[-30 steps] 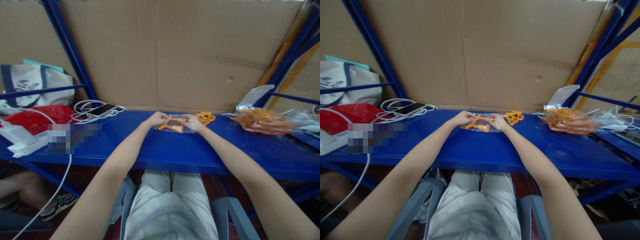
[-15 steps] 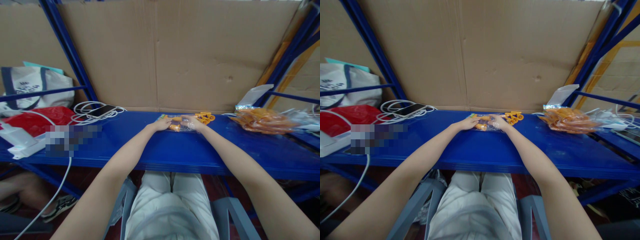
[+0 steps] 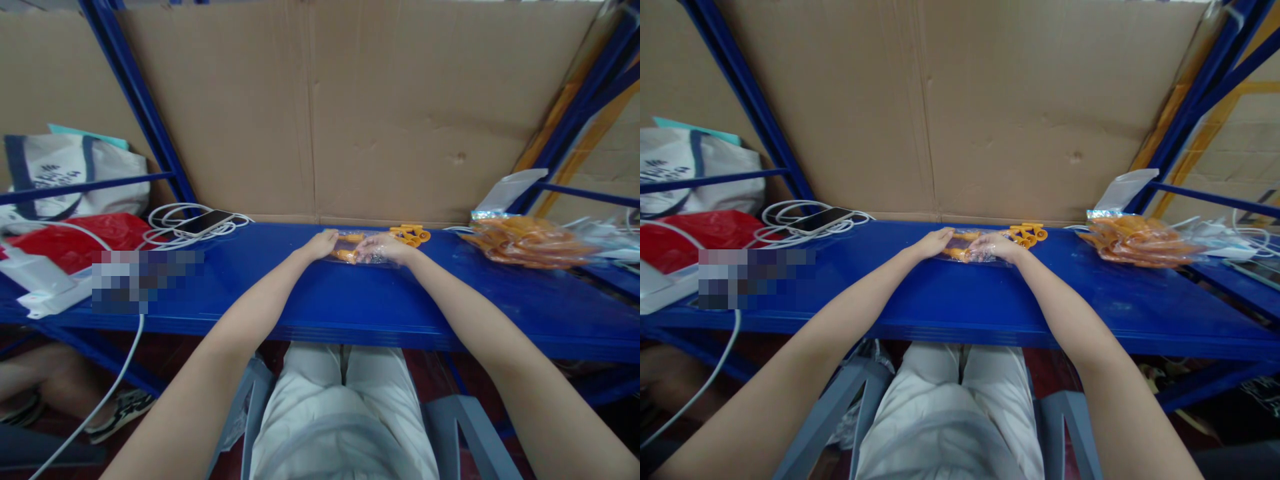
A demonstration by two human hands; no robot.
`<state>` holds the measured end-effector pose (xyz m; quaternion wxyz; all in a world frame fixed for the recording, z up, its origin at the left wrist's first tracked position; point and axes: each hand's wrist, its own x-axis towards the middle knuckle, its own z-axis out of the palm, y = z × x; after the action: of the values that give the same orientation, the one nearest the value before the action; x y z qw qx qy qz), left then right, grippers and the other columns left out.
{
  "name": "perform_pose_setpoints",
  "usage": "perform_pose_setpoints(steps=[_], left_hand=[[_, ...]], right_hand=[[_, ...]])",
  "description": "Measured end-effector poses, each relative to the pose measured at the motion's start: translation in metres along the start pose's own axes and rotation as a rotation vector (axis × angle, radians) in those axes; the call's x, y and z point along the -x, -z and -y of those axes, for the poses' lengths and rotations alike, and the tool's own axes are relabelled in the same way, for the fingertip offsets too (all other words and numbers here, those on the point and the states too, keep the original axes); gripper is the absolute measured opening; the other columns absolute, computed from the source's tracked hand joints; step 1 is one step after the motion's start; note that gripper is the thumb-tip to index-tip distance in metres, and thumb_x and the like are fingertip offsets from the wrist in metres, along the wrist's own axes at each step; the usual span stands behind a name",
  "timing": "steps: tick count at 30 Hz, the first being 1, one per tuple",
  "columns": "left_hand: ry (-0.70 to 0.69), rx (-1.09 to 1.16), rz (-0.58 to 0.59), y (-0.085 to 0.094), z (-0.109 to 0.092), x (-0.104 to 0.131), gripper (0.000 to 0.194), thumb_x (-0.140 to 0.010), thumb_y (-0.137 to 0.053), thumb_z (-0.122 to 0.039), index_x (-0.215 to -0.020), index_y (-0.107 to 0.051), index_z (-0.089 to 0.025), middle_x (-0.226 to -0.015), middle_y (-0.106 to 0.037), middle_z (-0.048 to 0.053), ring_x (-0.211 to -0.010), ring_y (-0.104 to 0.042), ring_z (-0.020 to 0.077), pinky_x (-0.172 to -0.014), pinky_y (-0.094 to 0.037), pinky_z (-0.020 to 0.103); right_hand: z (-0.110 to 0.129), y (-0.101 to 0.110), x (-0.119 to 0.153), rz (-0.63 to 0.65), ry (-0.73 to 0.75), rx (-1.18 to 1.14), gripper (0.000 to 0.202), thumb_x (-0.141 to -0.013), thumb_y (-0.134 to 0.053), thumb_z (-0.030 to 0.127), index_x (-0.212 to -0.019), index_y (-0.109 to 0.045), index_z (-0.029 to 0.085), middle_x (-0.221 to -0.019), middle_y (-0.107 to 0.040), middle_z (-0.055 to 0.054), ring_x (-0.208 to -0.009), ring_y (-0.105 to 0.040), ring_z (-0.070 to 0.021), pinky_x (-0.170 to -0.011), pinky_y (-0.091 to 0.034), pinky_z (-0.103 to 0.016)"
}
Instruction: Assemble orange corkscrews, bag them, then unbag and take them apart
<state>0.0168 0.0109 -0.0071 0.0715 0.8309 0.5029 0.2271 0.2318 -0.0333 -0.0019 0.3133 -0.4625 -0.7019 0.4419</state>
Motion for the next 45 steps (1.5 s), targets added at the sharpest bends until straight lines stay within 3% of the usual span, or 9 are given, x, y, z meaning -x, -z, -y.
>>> perform_pose_setpoints(steps=[5,10,14,19,23,27,37,41,45], left_hand=[[0.224,0.071,-0.088,0.005,0.008,-0.004,0.045,-0.104,-0.027,-0.03,-0.124,-0.065,-0.015,-0.132,-0.068,0.012,-0.125,-0.061,0.0223,-0.101,-0.047,0.031],[0.254,0.176,-0.099,0.011,0.015,-0.005,0.059,-0.105,-0.02,-0.044,-0.123,-0.066,-0.012,-0.122,-0.072,0.013,-0.112,-0.068,0.0216,-0.094,-0.05,0.029],[0.263,0.138,-0.087,0.013,0.009,-0.002,0.063,-0.106,-0.015,-0.04,-0.122,-0.068,-0.012,-0.121,-0.073,0.013,-0.114,-0.068,0.022,-0.095,-0.049,0.029],[0.137,0.06,-0.079,0.013,-0.005,0.005,0.06,-0.106,-0.018,-0.038,-0.121,-0.07,-0.011,-0.13,-0.069,0.012,-0.128,-0.059,0.0222,-0.106,-0.042,0.028],[0.013,0.081,0.028,0.009,-0.012,0.009,0.06,-0.105,-0.018,-0.04,-0.128,-0.066,-0.013,-0.138,-0.064,0.01,-0.132,-0.056,0.0211,-0.109,-0.04,0.028],[-0.025,0.017,0.109,0.002,-0.01,0.008,0.061,-0.105,-0.018,-0.044,-0.135,-0.062,-0.015,-0.146,-0.057,0.01,-0.14,-0.047,0.021,-0.115,-0.033,0.029],[-0.129,-0.087,0.213,0.001,0.002,0.001,0.055,-0.102,-0.027,-0.046,-0.138,-0.06,-0.02,-0.147,-0.056,0.006,-0.139,-0.049,0.0244,-0.117,-0.033,0.035],[-0.096,-0.072,0.257,0.007,-0.002,0.002,0.053,-0.102,-0.03,-0.041,-0.141,-0.058,-0.02,-0.15,-0.053,0.005,-0.14,-0.047,0.0241,-0.117,-0.033,0.034],[-0.05,-0.056,0.26,0.011,-0.001,0.002,0.052,-0.101,-0.032,-0.04,-0.142,-0.057,-0.021,-0.153,-0.049,0.004,-0.145,-0.041,0.0225,-0.119,-0.03,0.032]], right_hand=[[0.001,-0.002,-0.001,0.002,-0.03,-0.059,0.009,-0.077,-0.076,0.015,-0.084,-0.072,0.018,-0.085,-0.076,-0.004,-0.078,-0.07,-0.0147,-0.085,-0.057,-0.032],[-0.001,-0.001,-0.002,0.022,-0.014,-0.063,0.015,-0.079,-0.072,0.009,-0.09,-0.074,0.019,-0.093,-0.077,-0.004,-0.086,-0.071,-0.0148,-0.093,-0.055,-0.035],[0.0,0.0,-0.001,0.024,-0.023,-0.098,0.023,-0.076,-0.071,0.004,-0.092,-0.074,0.02,-0.097,-0.076,-0.004,-0.09,-0.07,-0.0149,-0.094,-0.055,-0.033],[0.001,-0.004,-0.001,0.002,-0.011,-0.096,0.023,-0.073,-0.073,0.005,-0.091,-0.074,0.018,-0.096,-0.076,-0.004,-0.088,-0.07,-0.015,-0.093,-0.054,-0.033],[-0.003,-0.007,-0.008,-0.204,-0.022,-0.085,0.004,-0.078,-0.07,0.013,-0.08,-0.069,0.016,-0.088,-0.074,-0.006,-0.077,-0.068,-0.0148,-0.085,-0.056,-0.033],[-0.005,-0.007,-0.014,-0.341,-0.064,-0.081,0.006,-0.08,-0.065,0.01,-0.084,-0.068,0.014,-0.087,-0.073,-0.008,-0.064,-0.063,-0.0122,-0.073,-0.058,-0.029],[-0.008,-0.003,-0.011,-0.201,-0.039,-0.043,0.028,-0.08,-0.077,0.031,-0.103,-0.075,0.015,-0.097,-0.077,-0.01,-0.073,-0.067,-0.0151,-0.078,-0.056,-0.029],[-0.001,-0.002,-0.008,-0.216,-0.005,0.17,0.024,-0.083,-0.071,0.027,-0.102,-0.076,0.013,-0.093,-0.077,-0.011,-0.078,-0.07,-0.0191,-0.08,-0.055,-0.03],[0.013,0.001,0.001,-0.379,0.02,0.766,0.026,-0.085,-0.057,0.015,-0.101,-0.078,0.015,-0.103,-0.077,-0.012,-0.099,-0.071,-0.026,-0.088,-0.052,-0.032]])
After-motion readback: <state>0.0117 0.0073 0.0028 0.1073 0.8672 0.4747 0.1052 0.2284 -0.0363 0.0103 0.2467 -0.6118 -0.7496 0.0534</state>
